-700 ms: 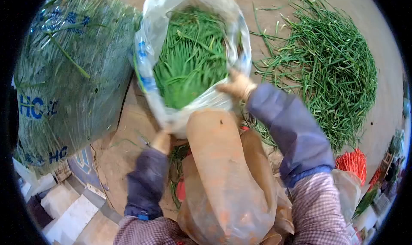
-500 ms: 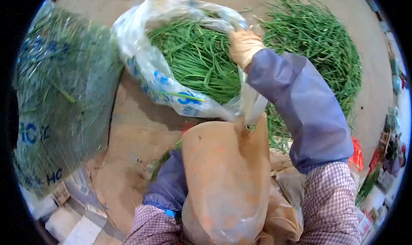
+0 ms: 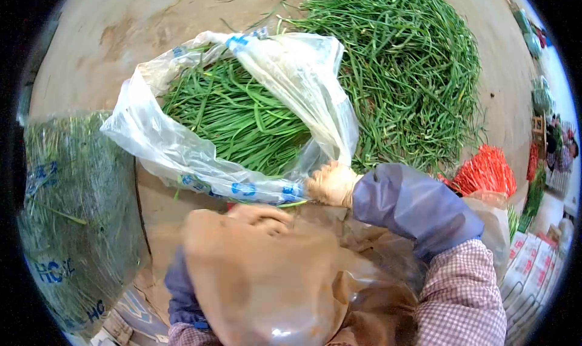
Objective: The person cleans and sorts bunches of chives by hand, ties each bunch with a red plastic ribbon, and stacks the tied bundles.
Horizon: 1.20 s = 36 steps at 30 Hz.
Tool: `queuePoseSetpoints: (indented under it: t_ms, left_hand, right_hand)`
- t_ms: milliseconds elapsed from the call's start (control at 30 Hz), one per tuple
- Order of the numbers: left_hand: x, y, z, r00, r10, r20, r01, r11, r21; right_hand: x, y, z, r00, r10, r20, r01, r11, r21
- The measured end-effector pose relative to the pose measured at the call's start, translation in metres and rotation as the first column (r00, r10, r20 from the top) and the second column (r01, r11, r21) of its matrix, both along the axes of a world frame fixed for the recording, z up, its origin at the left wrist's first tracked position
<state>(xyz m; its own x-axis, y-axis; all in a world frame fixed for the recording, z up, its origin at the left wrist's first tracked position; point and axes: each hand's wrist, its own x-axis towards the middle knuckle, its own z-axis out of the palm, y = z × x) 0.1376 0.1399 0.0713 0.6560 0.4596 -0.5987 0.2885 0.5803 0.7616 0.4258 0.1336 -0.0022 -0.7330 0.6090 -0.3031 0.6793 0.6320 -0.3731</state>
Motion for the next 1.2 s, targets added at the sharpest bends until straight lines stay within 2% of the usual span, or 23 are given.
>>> queuePoseSetpoints:
  t_ms: [33,100,133,167,200,267,333,367,400,467,533,567,600,667,767,800,833,867,933,967,1033,1133,1200]
  left_hand:
    - [-0.001,0.013,0.013,1.0,-0.015,0.006,0.015,1.0,-0.019]
    - [0.029,0.029,0.058,0.839,0.467,-0.28,-0.366,0.864,0.346]
    - [0.03,0.042,0.035,0.92,0.318,-0.228,-0.088,0.735,0.673]
    - [0.03,0.055,0.013,0.944,0.247,-0.22,0.112,0.388,0.915]
    - [0.039,0.067,0.002,0.924,0.162,-0.347,0.308,0.222,0.925]
    - [0.041,0.059,-0.023,0.713,-0.028,-0.701,0.665,0.343,0.663]
    - [0.054,0.049,-0.023,0.507,-0.172,-0.845,0.803,0.45,0.39]
    - [0.057,0.042,-0.02,0.488,-0.204,-0.849,0.781,0.536,0.32]
    - [0.059,0.032,-0.018,0.532,-0.194,-0.824,0.706,0.638,0.306]
    - [0.063,0.018,-0.019,0.737,-0.04,-0.675,0.373,0.857,0.356]
    - [0.068,0.013,-0.016,0.846,0.174,-0.504,-0.006,0.948,0.318]
    - [0.071,0.014,-0.015,0.854,0.294,-0.428,-0.194,0.945,0.263]
    - [0.073,0.016,-0.011,0.838,0.39,-0.38,-0.329,0.919,0.218]
    - [0.076,0.03,-0.008,0.787,0.521,-0.332,-0.416,0.844,0.339]
    - [0.094,0.088,0.003,0.785,0.604,-0.137,-0.257,0.519,0.815]
    - [0.089,0.11,-0.007,0.916,0.373,-0.149,0.018,0.332,0.943]
    - [0.106,0.128,-0.004,0.911,0.252,-0.327,0.268,0.241,0.933]
    - [0.122,0.144,-0.001,0.847,0.15,-0.509,0.497,0.116,0.86]
    - [0.148,0.16,-0.029,0.807,0.095,-0.583,0.58,0.057,0.812]
    - [0.155,0.167,-0.043,0.776,0.113,-0.621,0.622,0.031,0.783]
    - [0.16,0.167,-0.055,0.755,0.124,-0.645,0.633,0.124,0.764]
    - [0.155,0.149,-0.056,0.766,0.198,-0.612,0.586,0.179,0.791]
    - [0.16,0.137,-0.061,0.745,0.257,-0.616,0.574,0.224,0.788]
  right_hand:
    - [0.012,0.001,0.005,0.998,-0.058,0.012,0.058,0.998,0.025]
    - [0.022,0.026,0.016,0.952,-0.284,0.118,0.299,0.944,-0.139]
    - [0.028,0.038,0.008,0.887,-0.449,0.107,0.461,0.873,-0.16]
    - [0.034,0.053,0.01,0.808,-0.588,0.039,0.588,0.802,-0.104]
    - [0.043,0.062,0.013,0.707,-0.707,-0.026,0.704,0.707,-0.066]
    - [0.057,0.095,-0.006,0.594,-0.718,-0.363,0.78,0.625,0.039]
    - [0.061,0.115,0.0,0.305,-0.835,-0.457,0.892,0.419,-0.169]
    - [0.061,0.135,0.029,0.03,-0.998,-0.06,0.781,0.061,-0.622]
    - [0.065,0.145,0.012,-0.05,-0.999,0.017,0.674,-0.046,-0.737]
    - [0.065,0.157,-0.026,0.04,-0.953,-0.302,0.791,0.214,-0.573]
    - [0.068,0.179,-0.059,0.09,-0.975,-0.203,0.879,0.174,-0.444]
    - [0.065,0.188,-0.066,0.066,-0.961,-0.27,0.834,0.202,-0.514]
    - [0.078,0.186,-0.065,-0.095,-0.995,0.015,0.658,-0.074,-0.749]
    - [0.085,0.184,-0.069,-0.237,-0.964,0.12,0.387,-0.207,-0.898]
    - [0.086,0.152,-0.053,-0.303,-0.953,-0.014,0.299,-0.081,-0.951]
    - [0.091,0.138,-0.062,-0.291,-0.954,-0.067,0.182,0.013,-0.983]
    - [0.087,0.122,-0.055,-0.239,-0.97,-0.052,0.179,0.008,-0.984]
    - [0.072,0.106,-0.048,-0.282,-0.953,-0.112,0.251,0.039,-0.967]
    - [0.059,0.092,-0.04,-0.171,-0.959,-0.228,0.521,0.109,-0.846]
    - [0.057,0.09,-0.045,-0.198,-0.948,-0.249,0.519,0.114,-0.847]
    - [0.054,0.09,-0.053,-0.247,-0.929,-0.275,0.538,0.105,-0.836]
    - [0.059,0.092,-0.052,-0.217,-0.941,-0.26,0.534,0.108,-0.839]
    - [0.059,0.095,-0.071,-0.204,-0.942,-0.266,0.684,0.057,-0.727]
